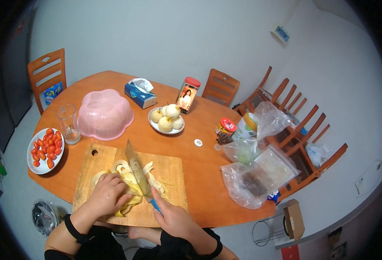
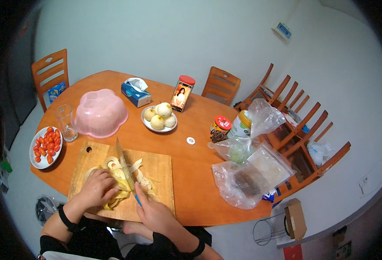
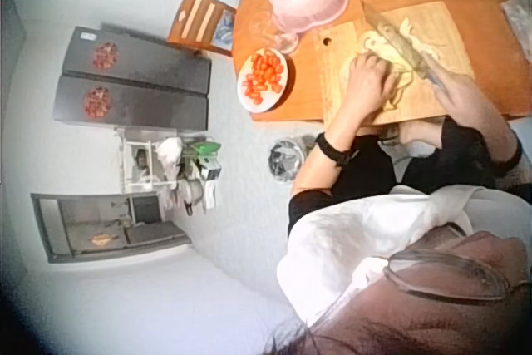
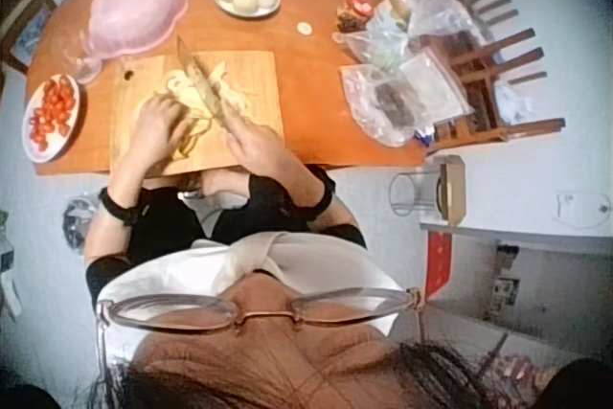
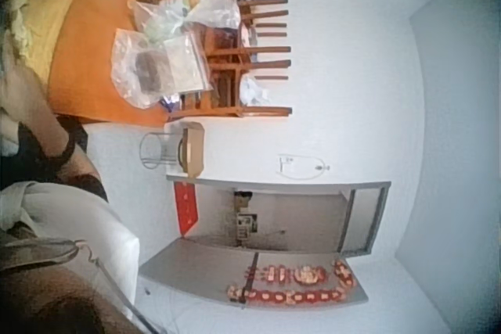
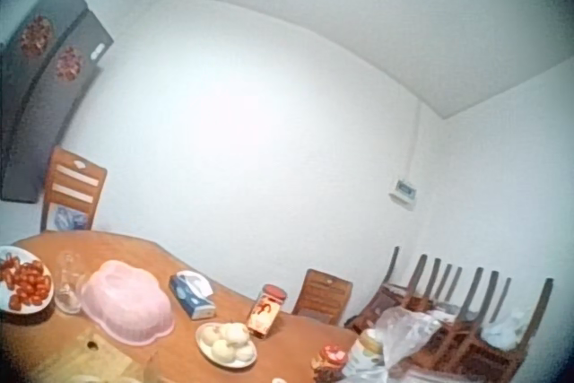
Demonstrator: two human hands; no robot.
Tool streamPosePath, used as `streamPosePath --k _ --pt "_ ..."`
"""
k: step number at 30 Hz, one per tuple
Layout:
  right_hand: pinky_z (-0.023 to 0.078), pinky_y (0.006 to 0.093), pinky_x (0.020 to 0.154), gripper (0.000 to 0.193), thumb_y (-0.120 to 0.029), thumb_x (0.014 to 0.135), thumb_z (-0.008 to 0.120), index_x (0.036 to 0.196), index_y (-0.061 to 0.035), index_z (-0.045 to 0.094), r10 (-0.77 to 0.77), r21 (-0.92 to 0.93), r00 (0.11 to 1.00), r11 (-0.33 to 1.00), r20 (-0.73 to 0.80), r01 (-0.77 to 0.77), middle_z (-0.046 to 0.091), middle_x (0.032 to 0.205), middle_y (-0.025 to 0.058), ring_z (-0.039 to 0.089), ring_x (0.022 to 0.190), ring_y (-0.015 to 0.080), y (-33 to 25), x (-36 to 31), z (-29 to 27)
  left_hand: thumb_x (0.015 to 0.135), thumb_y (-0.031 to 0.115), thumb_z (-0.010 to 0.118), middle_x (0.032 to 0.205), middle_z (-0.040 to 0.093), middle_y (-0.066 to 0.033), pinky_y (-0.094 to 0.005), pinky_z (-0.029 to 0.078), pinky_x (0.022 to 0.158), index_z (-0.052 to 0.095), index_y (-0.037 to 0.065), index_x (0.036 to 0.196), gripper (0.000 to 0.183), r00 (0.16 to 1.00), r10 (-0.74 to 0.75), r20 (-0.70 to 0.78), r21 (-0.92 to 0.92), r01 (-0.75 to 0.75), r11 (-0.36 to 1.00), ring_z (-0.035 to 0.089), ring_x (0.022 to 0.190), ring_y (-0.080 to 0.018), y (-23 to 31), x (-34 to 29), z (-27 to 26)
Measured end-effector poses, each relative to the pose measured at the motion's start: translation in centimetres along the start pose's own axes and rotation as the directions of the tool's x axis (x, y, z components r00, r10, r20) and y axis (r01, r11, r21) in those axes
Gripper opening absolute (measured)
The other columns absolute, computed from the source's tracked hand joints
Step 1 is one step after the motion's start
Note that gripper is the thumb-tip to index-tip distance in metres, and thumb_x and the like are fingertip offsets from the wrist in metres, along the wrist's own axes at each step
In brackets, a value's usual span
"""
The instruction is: The person places a wooden cutting board on a stool, picks up a cleaver, and chops a pile of potato peels on the board before picking up and peeling a small white onion.
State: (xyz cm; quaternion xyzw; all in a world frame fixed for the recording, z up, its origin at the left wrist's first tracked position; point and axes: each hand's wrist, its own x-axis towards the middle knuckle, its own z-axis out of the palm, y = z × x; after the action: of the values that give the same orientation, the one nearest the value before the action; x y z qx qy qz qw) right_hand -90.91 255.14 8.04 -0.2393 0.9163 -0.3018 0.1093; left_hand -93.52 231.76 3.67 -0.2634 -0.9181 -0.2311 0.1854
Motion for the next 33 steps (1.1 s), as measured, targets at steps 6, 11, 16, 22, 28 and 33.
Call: streamPosePath --k 6,11,16,22,28,33 --pt "0.047 0.043 0.07 0.06 -0.017 0.091 0.046 0.143 -0.006 0.019 -0.123 0.121 0.981 0.982 -0.149 0.142 0.058 0.1 0.029 0.059 0.08 0.0426 -0.3 -0.4 -0.7 0.076 0.028 0.066 0.09 0.058 -0.0114 -0.0417 0.037 0.087 0.061 0.004 0.079 0.024 1.0 0.002 -0.012 0.022 -0.001 1.0 0.051 0.098 -0.0307 -0.2 -0.3 0.3" --pt "0.047 0.0434 0.073 0.06 -0.017 0.09 0.046 0.143 -0.0063 0.019 -0.046 0.035 0.999 0.998 0.009 0.046 0.058 0.105 0.0275 0.059 0.086 0.0421 0.3 0.1 0.0 0.075 0.027 0.067 0.09 0.058 -0.0107 -0.0412 0.038 0.085 0.062 0.004 0.08 0.024 1.0 0.01 -0.025 0.039 -0.009 0.999 0.051 0.098 -0.0297 0.0 -0.1 -0.1" --pt "0.047 0.0432 0.072 0.061 -0.016 0.09 0.046 0.143 -0.0058 0.018 -0.072 0.054 0.997 0.996 -0.032 0.074 0.058 0.102 0.0286 0.059 0.084 0.0426 -0.1 -0.2 0.0 0.074 0.026 0.067 0.089 0.057 -0.0102 -0.0405 0.038 0.084 0.062 0.004 0.081 0.024 0.999 0.017 -0.049 0.005 -0.017 1.0 0.051 0.096 -0.0288 0.2 -0.2 0.1" --pt "0.046 0.043 0.07 0.06 -0.016 0.09 0.046 0.143 -0.004 0.019 -0.085 0.055 0.996 0.995 -0.041 0.087 0.059 0.096 0.0286 0.059 0.08 0.0425 -0.2 -0.7 -0.8 0.074 0.025 0.067 0.089 0.055 -0.0103 -0.0399 0.038 0.084 0.063 0.004 0.081 0.022 0.999 -0.01 -0.052 -0.015 0.01 1.0 0.051 0.093 -0.0283 0.4 -0.2 -0.1" --pt "0.046 0.0429 0.067 0.059 -0.016 0.09 0.047 0.141 -0.0023 0.023 -0.1 0.001 0.995 0.995 -0.017 0.1 0.059 0.091 0.0278 0.059 0.078 0.0419 -0.3 -0.2 -0.5 0.076 0.026 0.066 0.089 0.055 -0.0119 -0.0406 0.038 0.084 0.06 0.003 0.079 0.024 0.998 -0.021 -0.059 0.03 0.023 0.999 0.051 0.094 -0.0299 0.1 -0.5 -0.2" --pt "0.047 0.0442 0.059 0.062 -0.015 0.087 0.049 0.142 -0.0037 0.023 -0.14 -0.001 0.982 0.99 -0.129 0.141 0.06 0.089 0.0271 0.059 0.067 0.0407 -0.4 -0.4 -0.8 0.077 0.026 0.064 0.087 0.056 -0.0127 -0.0403 0.038 0.086 0.059 0.003 0.078 0.023 0.999 -0.019 -0.037 0.006 0.019 1.0 0.052 0.095 -0.0304 0.1 0.0 -0.2"
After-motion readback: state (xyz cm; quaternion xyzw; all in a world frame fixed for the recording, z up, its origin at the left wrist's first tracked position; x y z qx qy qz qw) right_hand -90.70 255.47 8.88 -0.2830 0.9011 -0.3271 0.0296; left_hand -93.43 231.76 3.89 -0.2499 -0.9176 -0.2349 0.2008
